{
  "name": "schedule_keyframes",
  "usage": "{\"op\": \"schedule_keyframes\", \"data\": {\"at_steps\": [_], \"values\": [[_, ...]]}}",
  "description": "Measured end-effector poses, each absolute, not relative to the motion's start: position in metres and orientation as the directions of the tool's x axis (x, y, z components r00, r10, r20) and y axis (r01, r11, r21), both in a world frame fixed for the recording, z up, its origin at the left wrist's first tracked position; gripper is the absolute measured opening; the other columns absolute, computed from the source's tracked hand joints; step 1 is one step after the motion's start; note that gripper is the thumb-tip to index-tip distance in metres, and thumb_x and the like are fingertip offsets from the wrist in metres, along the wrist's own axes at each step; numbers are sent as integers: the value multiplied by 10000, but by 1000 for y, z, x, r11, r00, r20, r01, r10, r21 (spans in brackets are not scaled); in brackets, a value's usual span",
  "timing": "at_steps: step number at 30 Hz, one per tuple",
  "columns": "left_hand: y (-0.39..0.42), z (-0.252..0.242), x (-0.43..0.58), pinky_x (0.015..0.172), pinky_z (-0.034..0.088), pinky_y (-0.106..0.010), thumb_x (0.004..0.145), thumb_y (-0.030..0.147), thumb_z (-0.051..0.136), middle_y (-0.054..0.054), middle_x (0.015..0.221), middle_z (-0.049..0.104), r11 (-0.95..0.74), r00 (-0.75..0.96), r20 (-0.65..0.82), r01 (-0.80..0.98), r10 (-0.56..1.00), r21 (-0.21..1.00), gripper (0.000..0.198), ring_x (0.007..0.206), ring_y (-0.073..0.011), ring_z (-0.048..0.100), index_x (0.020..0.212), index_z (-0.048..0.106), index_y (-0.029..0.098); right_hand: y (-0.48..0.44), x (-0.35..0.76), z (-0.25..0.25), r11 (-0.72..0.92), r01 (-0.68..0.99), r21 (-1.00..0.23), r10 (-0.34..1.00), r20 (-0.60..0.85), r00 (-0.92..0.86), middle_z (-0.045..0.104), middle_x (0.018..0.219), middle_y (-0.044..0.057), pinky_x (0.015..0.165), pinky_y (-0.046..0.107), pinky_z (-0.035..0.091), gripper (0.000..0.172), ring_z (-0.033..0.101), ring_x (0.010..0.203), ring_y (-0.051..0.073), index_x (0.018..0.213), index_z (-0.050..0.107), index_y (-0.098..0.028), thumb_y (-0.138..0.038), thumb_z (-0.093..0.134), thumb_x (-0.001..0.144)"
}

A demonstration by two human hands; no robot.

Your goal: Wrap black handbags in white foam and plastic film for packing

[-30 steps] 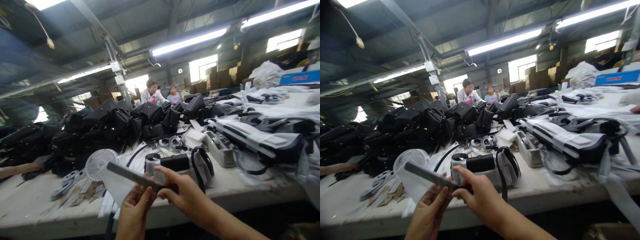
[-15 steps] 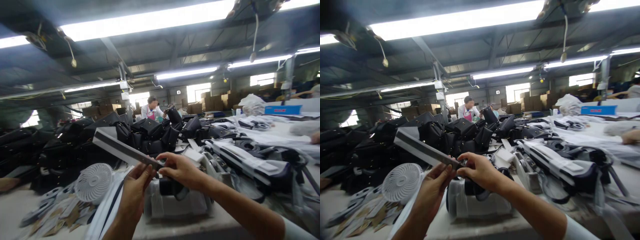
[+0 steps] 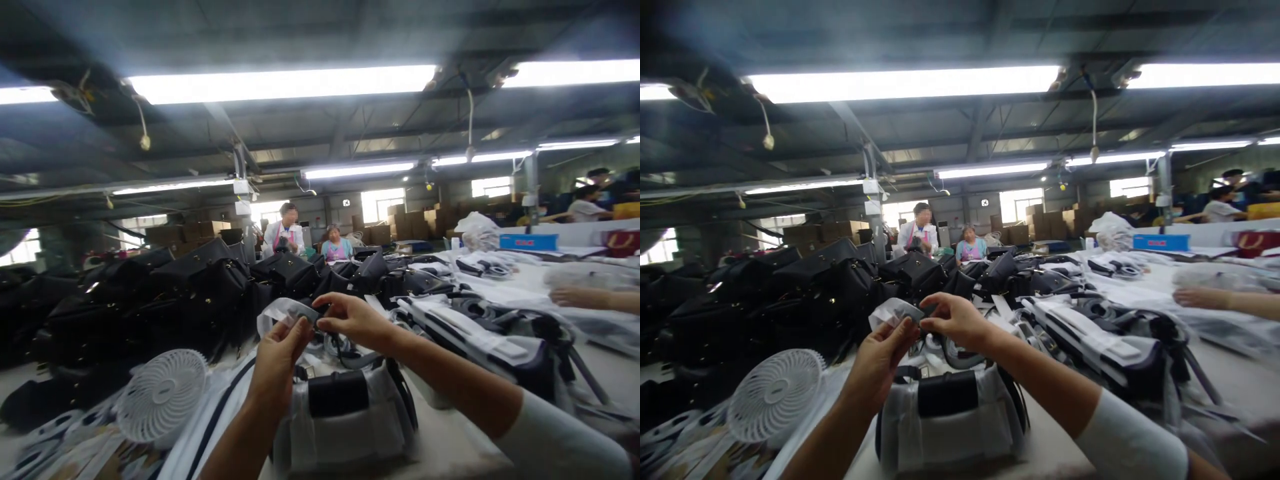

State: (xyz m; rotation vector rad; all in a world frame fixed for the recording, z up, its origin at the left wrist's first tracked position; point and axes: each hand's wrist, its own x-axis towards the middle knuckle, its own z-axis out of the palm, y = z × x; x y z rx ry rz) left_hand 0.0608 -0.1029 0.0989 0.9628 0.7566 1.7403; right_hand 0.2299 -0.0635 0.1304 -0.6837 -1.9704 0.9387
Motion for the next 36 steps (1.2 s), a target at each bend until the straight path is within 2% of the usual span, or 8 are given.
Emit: {"op": "schedule_keyframes", "data": {"at_steps": [6,9,12,15,17,22,29,36], "values": [[-103,102,81,780,526,-202,630,332,881,-47,1007,745,-381,-140,354,-320,925,868,430,947,-170,680,1008,730,191,-43,229,144,605,70,-793,703,491,-514,632,766,1,644,253,397,395,522,682,122,989,701,-136,-478,677,793],[-115,103,74,670,522,-236,669,437,840,-77,860,751,-360,-27,362,-194,932,912,411,819,-202,696,946,739,151,-36,241,141,555,100,-826,750,445,-489,616,701,1,604,255,362,453,492,628,114,856,698,-125,-568,676,764],[-123,113,52,586,481,-251,803,583,660,-51,655,697,-479,-92,480,37,872,877,445,604,-163,638,827,720,142,-37,253,150,519,121,-846,773,404,-489,537,586,-32,540,246,294,507,424,540,89,743,632,-135,-642,657,745],[-113,132,32,773,485,-252,840,612,591,-51,974,720,-586,-131,617,210,776,782,461,910,-189,645,1038,683,206,-43,253,167,495,127,-860,760,357,-544,518,564,-41,529,243,277,526,416,528,82,694,599,-144,-662,688,707],[-98,144,27,774,492,-261,798,633,630,-70,1052,707,-510,25,517,213,856,834,516,973,-220,634,1069,685,198,-46,247,176,500,126,-857,735,343,-585,519,567,-41,522,241,268,531,412,526,81,699,609,-142,-665,700,698],[-76,160,18,543,455,-224,692,631,735,-21,699,651,-266,261,204,230,944,936,508,567,-127,566,866,694,156,-43,246,170,531,100,-841,698,367,-615,568,649,-32,606,236,345,550,492,615,99,786,621,-148,-696,650,743],[-77,171,7,435,331,-198,623,679,752,19,561,568,-134,314,16,358,949,924,556,449,-93,458,756,647,149,-28,280,141,443,84,-892,722,300,-624,532,733,-28,623,242,385,511,464,641,98,1041,642,-149,-604,651,809],[-58,178,58,475,298,-208,608,711,735,13,582,561,-216,461,-5,427,888,878,592,496,-88,433,729,661,135,-35,272,144,431,19,-902,692,317,-649,580,812,-28,658,238,405,534,512,680,98,1230,579,-198,-398,752,766]]}}
